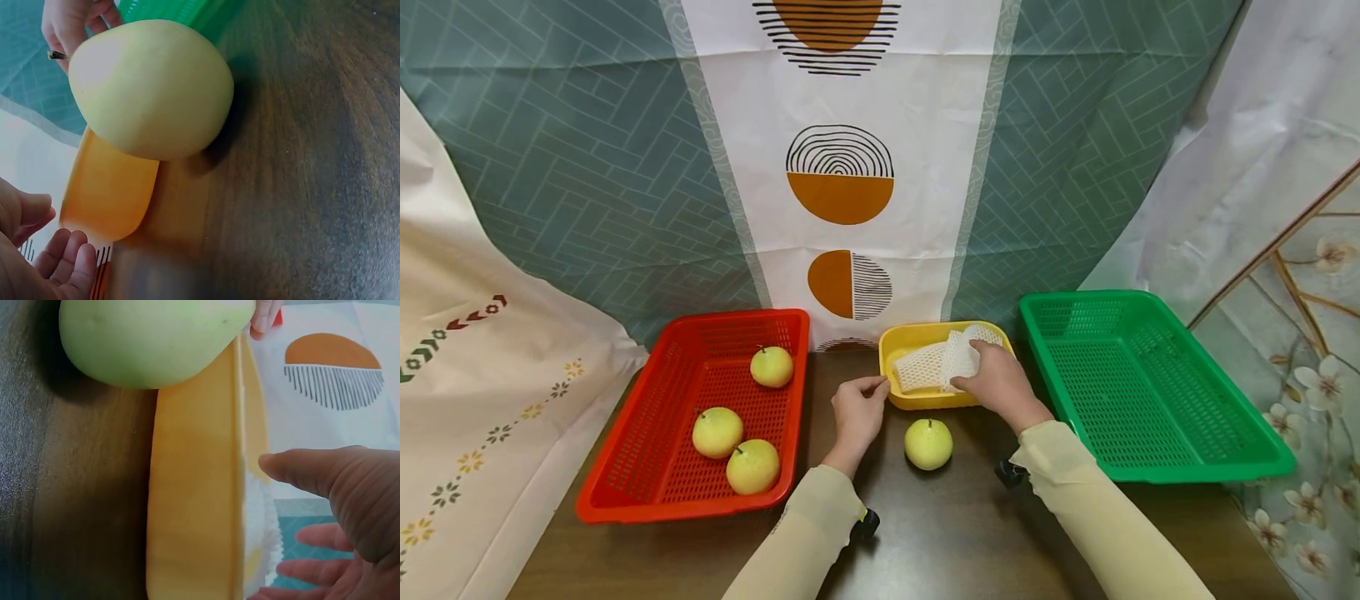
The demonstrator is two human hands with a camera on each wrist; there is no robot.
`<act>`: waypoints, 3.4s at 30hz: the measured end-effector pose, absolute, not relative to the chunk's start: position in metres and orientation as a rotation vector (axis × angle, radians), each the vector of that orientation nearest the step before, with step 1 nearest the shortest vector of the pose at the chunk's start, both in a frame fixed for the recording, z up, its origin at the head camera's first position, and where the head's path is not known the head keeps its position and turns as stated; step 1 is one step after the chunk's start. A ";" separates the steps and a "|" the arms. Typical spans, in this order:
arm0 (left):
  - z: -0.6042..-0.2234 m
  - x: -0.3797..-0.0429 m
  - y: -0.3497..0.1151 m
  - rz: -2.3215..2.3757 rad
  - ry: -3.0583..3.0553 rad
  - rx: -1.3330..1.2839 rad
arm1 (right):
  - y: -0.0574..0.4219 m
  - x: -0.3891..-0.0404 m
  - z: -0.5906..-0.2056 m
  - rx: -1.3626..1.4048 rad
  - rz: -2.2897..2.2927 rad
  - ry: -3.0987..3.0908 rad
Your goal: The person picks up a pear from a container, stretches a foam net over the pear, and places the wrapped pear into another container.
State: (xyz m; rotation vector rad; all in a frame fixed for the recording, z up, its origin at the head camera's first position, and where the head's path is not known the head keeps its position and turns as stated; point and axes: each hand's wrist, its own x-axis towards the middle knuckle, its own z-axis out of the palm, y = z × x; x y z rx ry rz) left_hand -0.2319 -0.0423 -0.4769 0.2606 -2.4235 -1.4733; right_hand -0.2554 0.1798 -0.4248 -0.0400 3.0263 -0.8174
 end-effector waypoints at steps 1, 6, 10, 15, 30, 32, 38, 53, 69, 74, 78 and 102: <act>-0.479 -0.233 -0.042 -1.478 -2.423 0.260 | 0.179 -0.257 -0.426 -0.033 -0.807 3.018; -0.483 -0.235 -0.044 -1.518 -2.408 0.247 | 0.177 -0.262 -0.434 -0.010 -0.781 3.000; -0.484 -0.237 -0.044 -1.552 -2.407 0.241 | 0.177 -0.265 -0.440 0.025 -0.766 3.012; -0.489 -0.240 -0.044 -1.575 -2.380 0.227 | 0.178 -0.269 -0.443 0.075 -0.758 3.002; -0.492 -0.240 -0.043 -1.617 -2.338 0.247 | 0.184 -0.264 -0.432 0.104 -0.838 3.102; -0.493 -0.240 -0.043 -1.628 -2.334 0.250 | 0.185 -0.262 -0.430 0.114 -0.869 3.115; -0.495 -0.240 -0.042 -1.642 -2.319 0.267 | 0.186 -0.257 -0.421 0.116 -0.977 3.218; -0.495 -0.241 -0.044 -1.618 -2.368 0.294 | 0.182 -0.243 -0.391 0.044 -1.396 3.396; -0.493 -0.241 -0.043 -1.608 -2.365 0.270 | 0.174 -0.229 -0.366 0.000 -1.850 3.342; -0.492 -0.241 -0.044 -1.620 -2.387 0.277 | 0.170 -0.224 -0.365 -0.008 -1.871 3.296; -0.484 -0.235 -0.043 -1.601 -2.408 0.295 | 0.165 -0.221 -0.370 -0.066 -1.920 3.251; -0.402 -0.197 -0.013 -2.349 -2.202 -0.259 | 0.138 -0.206 -0.411 -0.622 -1.691 3.112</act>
